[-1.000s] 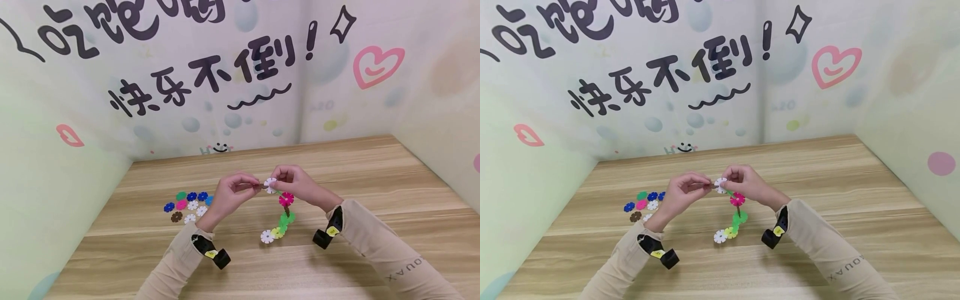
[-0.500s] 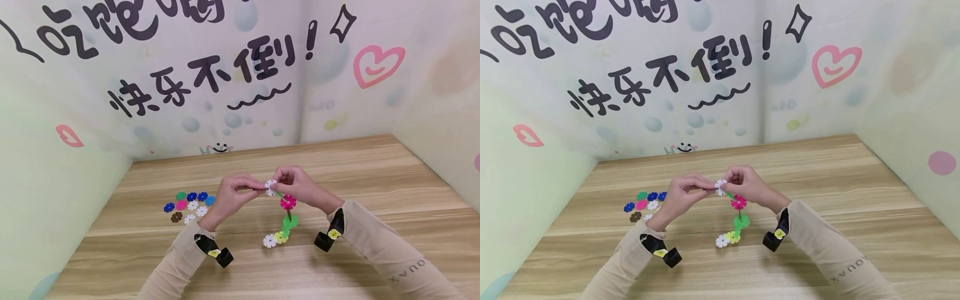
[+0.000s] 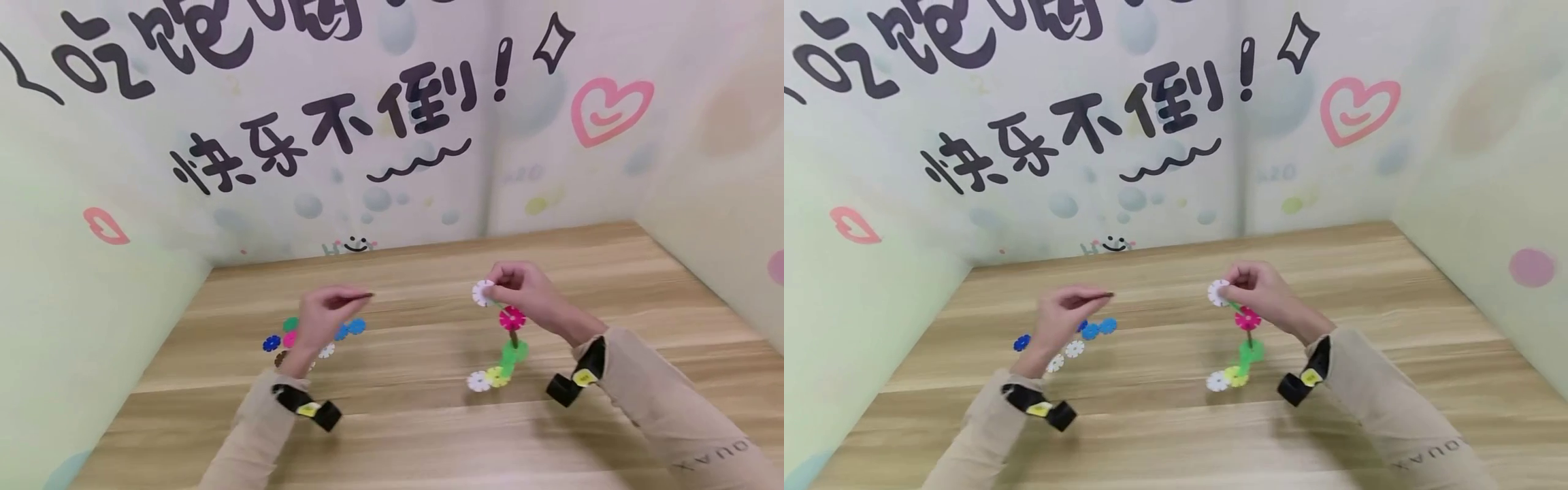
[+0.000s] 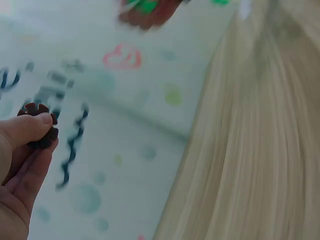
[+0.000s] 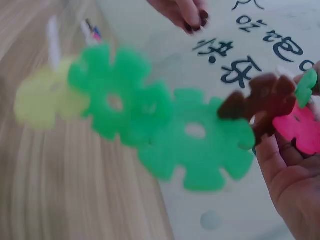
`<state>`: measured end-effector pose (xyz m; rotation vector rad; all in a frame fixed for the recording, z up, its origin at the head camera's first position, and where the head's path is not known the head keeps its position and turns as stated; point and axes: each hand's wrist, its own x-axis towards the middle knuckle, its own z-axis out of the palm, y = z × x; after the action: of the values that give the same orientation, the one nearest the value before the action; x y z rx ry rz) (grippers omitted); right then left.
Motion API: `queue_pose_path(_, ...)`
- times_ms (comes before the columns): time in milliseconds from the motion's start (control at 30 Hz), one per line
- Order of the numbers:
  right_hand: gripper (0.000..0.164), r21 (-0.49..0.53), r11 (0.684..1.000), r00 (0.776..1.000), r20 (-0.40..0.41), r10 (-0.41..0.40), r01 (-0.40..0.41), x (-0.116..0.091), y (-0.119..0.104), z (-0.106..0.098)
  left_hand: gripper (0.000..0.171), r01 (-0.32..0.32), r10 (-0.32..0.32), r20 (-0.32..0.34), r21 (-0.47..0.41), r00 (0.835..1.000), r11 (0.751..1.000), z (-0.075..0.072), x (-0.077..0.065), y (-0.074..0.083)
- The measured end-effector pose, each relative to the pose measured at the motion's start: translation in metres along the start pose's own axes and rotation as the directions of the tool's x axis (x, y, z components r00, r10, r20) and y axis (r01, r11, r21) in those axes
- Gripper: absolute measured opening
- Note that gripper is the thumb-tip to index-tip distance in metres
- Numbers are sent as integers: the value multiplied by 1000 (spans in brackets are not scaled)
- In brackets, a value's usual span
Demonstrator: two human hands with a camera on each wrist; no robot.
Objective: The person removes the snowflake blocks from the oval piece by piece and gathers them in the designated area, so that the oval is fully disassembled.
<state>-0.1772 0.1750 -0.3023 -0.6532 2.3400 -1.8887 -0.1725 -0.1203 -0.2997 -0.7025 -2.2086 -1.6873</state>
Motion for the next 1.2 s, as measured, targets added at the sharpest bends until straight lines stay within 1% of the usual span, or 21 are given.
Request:
queue_pose_path(33,11,-8,1000,1000,4,1,-1,-3,0,-5,11,51,-52,-36,-23,998,998,-10,-3,-2)
queue_pose_path(67,11,-15,1000,1000,24,5,-5,-6,1,-8,12,90,-92,-52,-42,994,995,-18,-5,-7)
queue_pose_path(100,11,-17,1000,999,49,9,-8,-8,1,-10,12,114,-117,-51,-56,992,992,-25,-7,-12)
queue_pose_path(167,9,-13,1000,997,81,3,-2,-10,1,-12,14,129,-131,-18,-83,991,988,-33,-10,-22)
queue_pose_path(200,9,-11,1000,997,83,-3,4,-11,1,-12,15,129,-129,-1,-77,992,989,-36,-11,-27)
queue_pose_path(333,9,-6,1000,998,57,-21,21,-11,2,-11,17,154,-154,40,-3,987,988,-46,-18,-40)
queue_pose_path(433,9,-8,1000,998,49,-25,25,-11,3,-10,20,187,-191,70,64,979,980,-53,-24,-44)
queue_pose_path(533,8,-9,1000,998,54,-17,18,-12,4,-9,22,212,-222,103,104,969,972,-58,-29,-49)
queue_pose_path(633,8,-8,1000,998,64,-14,15,-12,5,-9,22,242,-260,127,144,957,960,-61,-34,-53)
queue_pose_path(767,8,-9,1000,996,89,-21,22,-12,7,-9,24,298,-329,138,202,934,933,-62,-38,-63)
queue_pose_path(800,8,-10,1000,995,95,-24,25,-12,8,-9,25,316,-347,131,211,929,925,-61,-39,-65)
queue_pose_path(933,9,-18,999,994,108,-31,34,-12,11,-8,25,364,-394,83,249,915,897,-57,-41,-76)
queue_pose_path(1000,9,-16,999,993,114,-28,30,-12,12,-8,23,372,-404,68,276,912,886,-55,-42,-79)
queue_pose_path(1067,9,-11,1000,993,118,-25,27,-12,13,-7,20,371,-408,67,305,911,877,-53,-43,-81)
queue_pose_path(1200,9,-7,1000,992,121,-28,29,-12,14,-7,14,337,-388,85,350,917,874,-51,-43,-85)
